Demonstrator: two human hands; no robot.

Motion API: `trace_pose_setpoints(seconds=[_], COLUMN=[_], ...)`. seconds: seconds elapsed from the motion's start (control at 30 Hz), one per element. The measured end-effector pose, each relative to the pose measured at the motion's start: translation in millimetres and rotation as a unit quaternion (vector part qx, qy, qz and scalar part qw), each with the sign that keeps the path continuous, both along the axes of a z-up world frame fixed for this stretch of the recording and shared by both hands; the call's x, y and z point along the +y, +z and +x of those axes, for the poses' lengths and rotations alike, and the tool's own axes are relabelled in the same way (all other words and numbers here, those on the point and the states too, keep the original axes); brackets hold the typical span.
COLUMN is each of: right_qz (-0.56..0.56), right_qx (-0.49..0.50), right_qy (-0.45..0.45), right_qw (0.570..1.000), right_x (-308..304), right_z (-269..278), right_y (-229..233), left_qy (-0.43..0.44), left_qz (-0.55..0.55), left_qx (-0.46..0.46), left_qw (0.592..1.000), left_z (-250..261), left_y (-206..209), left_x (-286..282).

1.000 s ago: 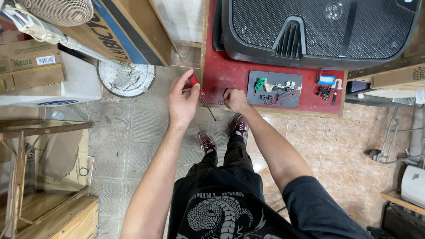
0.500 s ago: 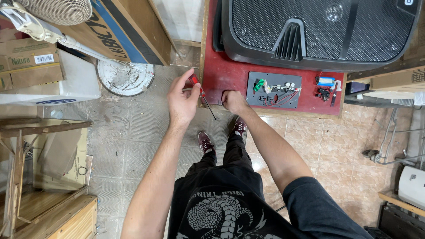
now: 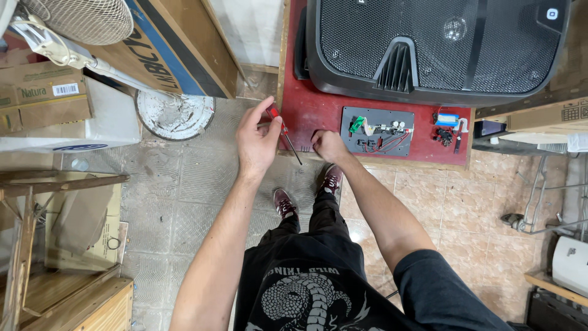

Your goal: The person uses a red-handled screwdriver to remove screws from the top cover of a black Panasonic device placed on a red workbench. The person systematically unscrews multiple fasteners around the perimeter of the device's top surface.

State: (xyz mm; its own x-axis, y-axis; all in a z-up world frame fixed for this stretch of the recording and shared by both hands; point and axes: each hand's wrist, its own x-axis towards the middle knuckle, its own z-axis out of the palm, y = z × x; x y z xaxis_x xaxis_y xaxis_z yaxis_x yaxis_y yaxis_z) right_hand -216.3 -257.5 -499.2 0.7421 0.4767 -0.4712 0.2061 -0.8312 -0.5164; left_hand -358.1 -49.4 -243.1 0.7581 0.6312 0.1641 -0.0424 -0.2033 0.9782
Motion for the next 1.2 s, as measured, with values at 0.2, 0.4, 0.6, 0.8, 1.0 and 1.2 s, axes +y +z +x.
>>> trace_pose_setpoints(seconds=[0.2, 0.4, 0.6, 0.8, 1.0, 1.2], right_qz=[0.0, -0.001, -0.001, 0.084, 0.215, 0.379], right_qx=[-0.016, -0.036, -0.038, -0.011, 0.065, 0.134], right_qy=[0.013, 0.032, 0.032, -0.029, -0.049, -0.067], right_qw=[1.0, 0.999, 0.999, 0.996, 0.973, 0.913], right_x=[3, 5, 3, -1, -9, -49], right_z=[-9, -9, -9, -14, -18, -6], right_y=[-8, -15, -14, 36, 151, 273], left_qy=[-0.006, -0.009, -0.013, -0.013, -0.055, -0.123], left_qz=[-0.01, -0.009, -0.009, 0.003, -0.002, 0.0], left_qx=[0.019, 0.01, 0.01, -0.002, -0.063, -0.127], left_qw=[1.0, 1.0, 1.0, 1.0, 0.996, 0.984], left_z=[3, 3, 3, 10, 50, 83], left_y=[8, 0, 2, 22, 50, 134], left_x=[-2, -1, 0, -5, -19, -44])
